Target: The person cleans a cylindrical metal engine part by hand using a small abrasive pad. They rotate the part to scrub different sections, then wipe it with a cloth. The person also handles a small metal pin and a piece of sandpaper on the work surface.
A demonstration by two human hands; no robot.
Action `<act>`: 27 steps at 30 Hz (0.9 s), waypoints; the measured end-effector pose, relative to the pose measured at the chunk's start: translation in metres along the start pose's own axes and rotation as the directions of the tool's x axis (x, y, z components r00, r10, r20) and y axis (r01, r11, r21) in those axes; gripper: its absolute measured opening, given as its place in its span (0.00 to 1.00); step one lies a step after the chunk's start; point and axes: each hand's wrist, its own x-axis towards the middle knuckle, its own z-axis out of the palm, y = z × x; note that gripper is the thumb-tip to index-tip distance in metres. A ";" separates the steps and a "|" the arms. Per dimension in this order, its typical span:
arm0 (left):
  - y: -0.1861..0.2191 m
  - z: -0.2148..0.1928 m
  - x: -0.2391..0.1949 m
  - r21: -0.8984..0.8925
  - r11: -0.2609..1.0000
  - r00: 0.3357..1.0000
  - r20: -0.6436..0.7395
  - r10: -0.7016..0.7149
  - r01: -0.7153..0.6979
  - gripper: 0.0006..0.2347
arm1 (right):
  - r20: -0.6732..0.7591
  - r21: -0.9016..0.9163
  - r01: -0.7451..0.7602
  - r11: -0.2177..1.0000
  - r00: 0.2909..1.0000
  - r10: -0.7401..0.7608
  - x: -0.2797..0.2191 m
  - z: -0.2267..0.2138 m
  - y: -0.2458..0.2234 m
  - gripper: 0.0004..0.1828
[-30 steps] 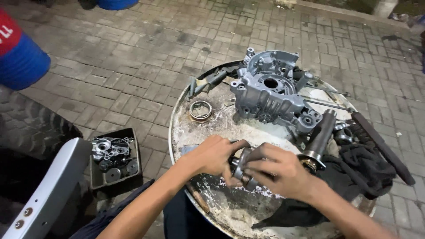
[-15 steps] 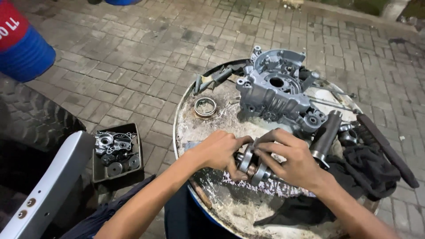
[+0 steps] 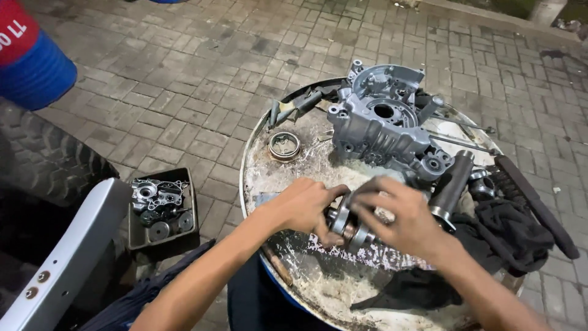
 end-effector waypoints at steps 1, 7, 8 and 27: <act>0.004 -0.007 -0.003 0.006 1.000 1.000 -0.010 0.003 -0.003 0.59 | -0.002 -0.008 0.008 1.000 1.000 -0.008 0.000 -0.002 -0.001 0.04; 0.003 -0.009 -0.005 0.021 1.000 0.999 0.045 0.002 -0.003 0.59 | 0.048 0.107 0.145 0.984 0.987 -0.150 -0.002 0.006 -0.021 0.02; 0.000 -0.006 -0.002 0.019 1.000 1.000 0.019 -0.002 0.001 0.57 | -0.045 0.023 0.121 0.992 0.992 -0.120 -0.004 0.012 -0.004 0.04; 0.003 0.002 -0.015 0.133 0.989 0.998 0.016 0.066 -0.068 0.56 | -0.116 0.834 -0.306 0.459 0.716 0.688 -0.010 -0.022 0.016 0.09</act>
